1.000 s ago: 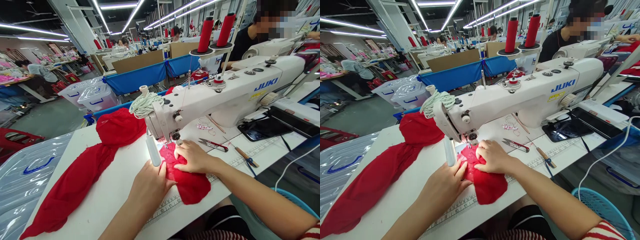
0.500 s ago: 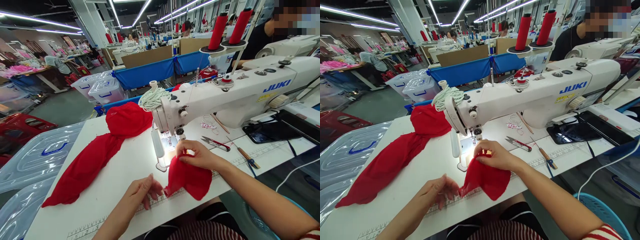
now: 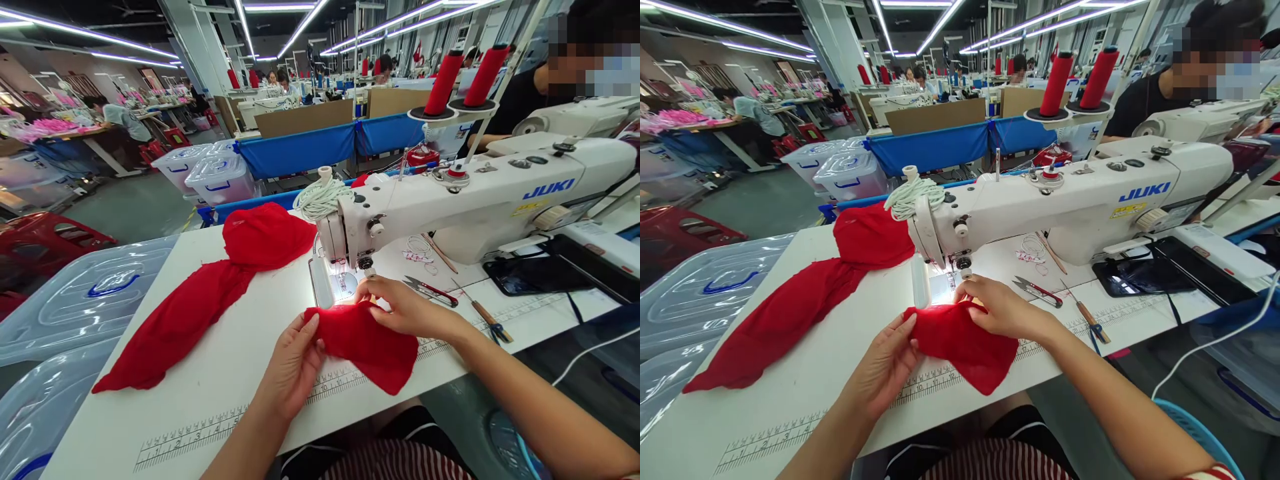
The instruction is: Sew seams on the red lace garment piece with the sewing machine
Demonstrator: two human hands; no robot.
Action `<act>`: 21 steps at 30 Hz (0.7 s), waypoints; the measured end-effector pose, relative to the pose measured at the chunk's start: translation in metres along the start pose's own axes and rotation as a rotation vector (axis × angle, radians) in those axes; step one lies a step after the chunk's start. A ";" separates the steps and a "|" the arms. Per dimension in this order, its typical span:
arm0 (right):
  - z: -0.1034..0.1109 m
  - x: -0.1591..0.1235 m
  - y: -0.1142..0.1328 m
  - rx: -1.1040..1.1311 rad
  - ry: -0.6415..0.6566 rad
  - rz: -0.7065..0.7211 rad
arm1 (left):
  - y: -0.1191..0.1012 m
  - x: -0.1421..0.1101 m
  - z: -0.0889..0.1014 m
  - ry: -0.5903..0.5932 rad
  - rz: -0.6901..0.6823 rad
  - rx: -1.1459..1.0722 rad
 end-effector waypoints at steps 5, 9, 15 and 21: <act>0.006 -0.006 0.005 -0.177 -0.057 -0.035 | 0.002 0.005 -0.027 0.246 0.021 0.074; 0.006 -0.012 0.000 -0.220 -0.222 -0.011 | 0.000 0.013 -0.032 0.240 0.012 0.151; 0.010 -0.020 -0.006 -0.313 -0.446 0.128 | -0.007 0.026 -0.031 0.194 -0.034 0.265; 0.010 -0.021 -0.011 -0.308 -0.498 0.176 | -0.007 0.030 -0.028 0.209 -0.062 0.287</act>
Point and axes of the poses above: each hand's wrist, its own x-axis towards the middle knuckle, its own z-axis out of the back of the hand, y = z × x, the point moved 9 cm from there along x, towards the middle knuckle, and after that the axes turned 11 degrees about x, right-handed, at the moved point
